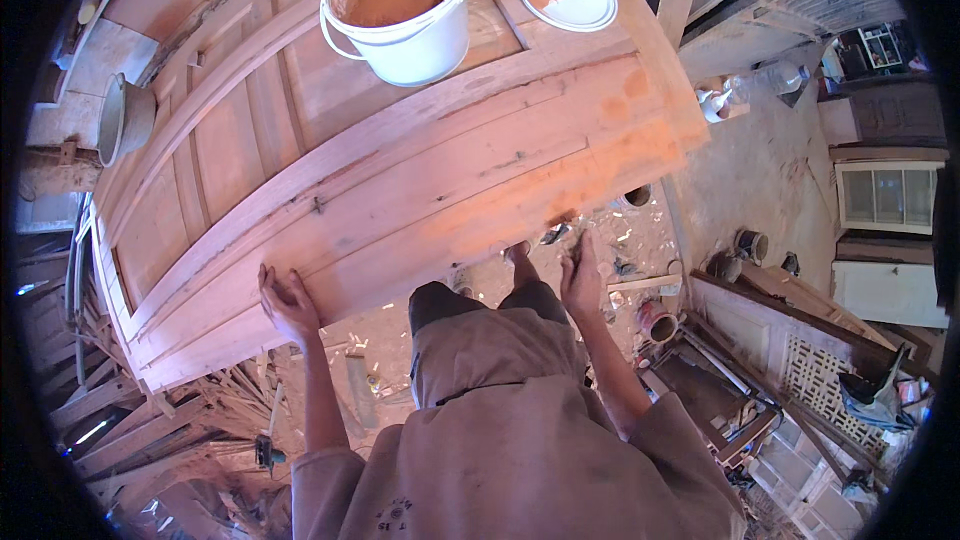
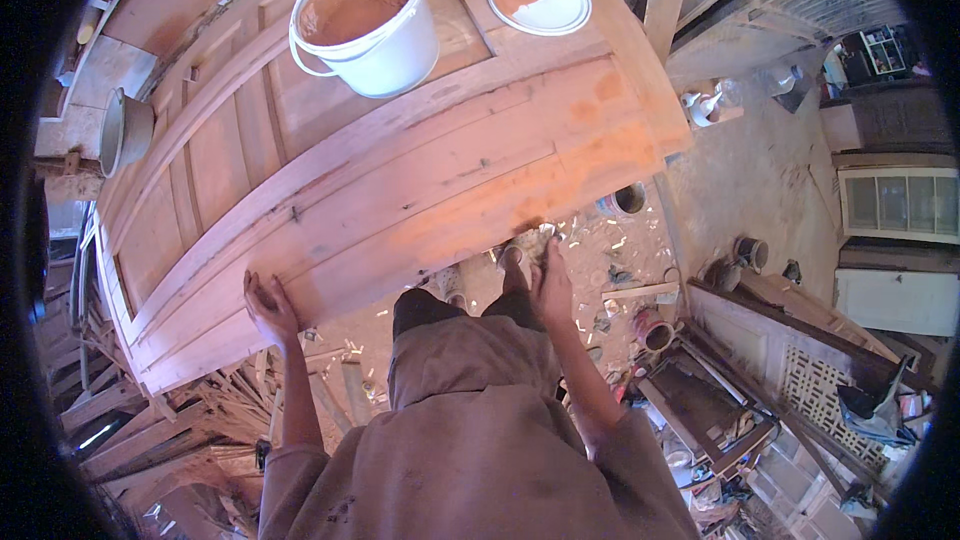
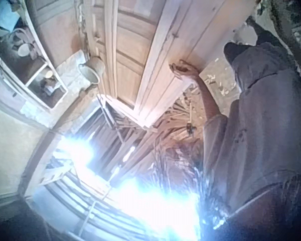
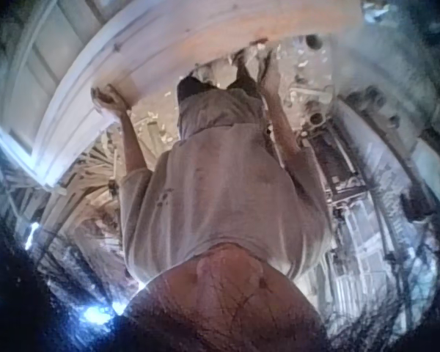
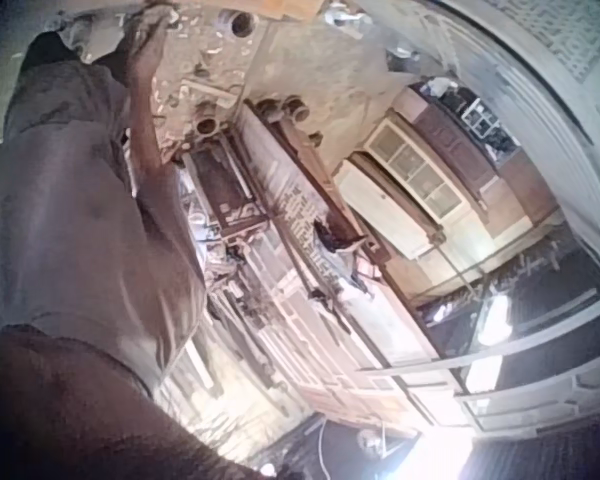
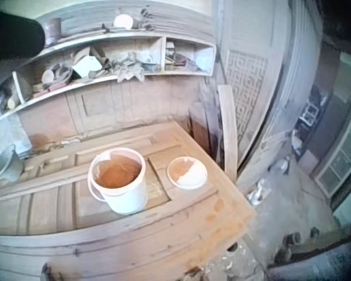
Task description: The person applies a filler or finish to a wooden door using a small block and their fingers, then picks up a bucket and dips a brush into it.
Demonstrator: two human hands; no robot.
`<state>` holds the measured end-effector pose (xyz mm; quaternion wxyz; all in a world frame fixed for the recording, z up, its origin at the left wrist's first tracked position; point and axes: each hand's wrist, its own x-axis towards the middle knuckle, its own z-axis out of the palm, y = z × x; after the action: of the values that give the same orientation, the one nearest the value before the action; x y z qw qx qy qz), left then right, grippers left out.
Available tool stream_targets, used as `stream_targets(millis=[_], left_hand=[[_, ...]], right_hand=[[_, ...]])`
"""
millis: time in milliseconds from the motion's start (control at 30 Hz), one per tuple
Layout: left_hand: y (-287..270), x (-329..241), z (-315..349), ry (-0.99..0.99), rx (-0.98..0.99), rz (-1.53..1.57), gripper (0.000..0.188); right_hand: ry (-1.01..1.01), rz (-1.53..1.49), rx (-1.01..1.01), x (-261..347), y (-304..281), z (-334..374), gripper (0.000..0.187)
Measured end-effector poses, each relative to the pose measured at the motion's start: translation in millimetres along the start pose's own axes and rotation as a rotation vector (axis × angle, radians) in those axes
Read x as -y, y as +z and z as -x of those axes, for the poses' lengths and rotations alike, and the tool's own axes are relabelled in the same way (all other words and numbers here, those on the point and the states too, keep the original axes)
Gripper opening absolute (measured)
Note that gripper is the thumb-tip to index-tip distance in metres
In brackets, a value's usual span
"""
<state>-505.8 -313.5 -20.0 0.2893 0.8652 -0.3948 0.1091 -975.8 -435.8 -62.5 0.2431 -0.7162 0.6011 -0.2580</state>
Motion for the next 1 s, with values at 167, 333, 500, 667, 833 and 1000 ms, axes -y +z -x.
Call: stream_targets(millis=[167, 333, 500, 667, 833, 1000], left_hand=[[3, 3, -3, 0.041, 0.000, 0.000, 0.041], [2, 5, 0, -0.015, 0.015, 0.027, 0.042], [2, 7, 3, 0.014, 0.008, 0.011, 0.041], [4, 6, 1, 0.022, 0.009, -0.008, 0.041], [3, 7, 1, -0.004, 0.004, 0.040, 0.041], [2, 1, 0, -0.008, 0.011, 0.009, 0.043]], right_hand=[[-0.108, 0.045, -0.131, -14, 53, -15, 0.066], [0.023, 0.037, 0.088, -34, 58, 24, 0.060], [0.329, -0.428, -0.024, -4, 8, 39, 0.050], [0.735, -1.225, -0.034, 52, -39, -6, 0.051], [0.788, -1.129, 0.048, 78, -45, -29, 0.051], [0.759, -0.949, 0.151, 93, -42, -20, 0.052]])
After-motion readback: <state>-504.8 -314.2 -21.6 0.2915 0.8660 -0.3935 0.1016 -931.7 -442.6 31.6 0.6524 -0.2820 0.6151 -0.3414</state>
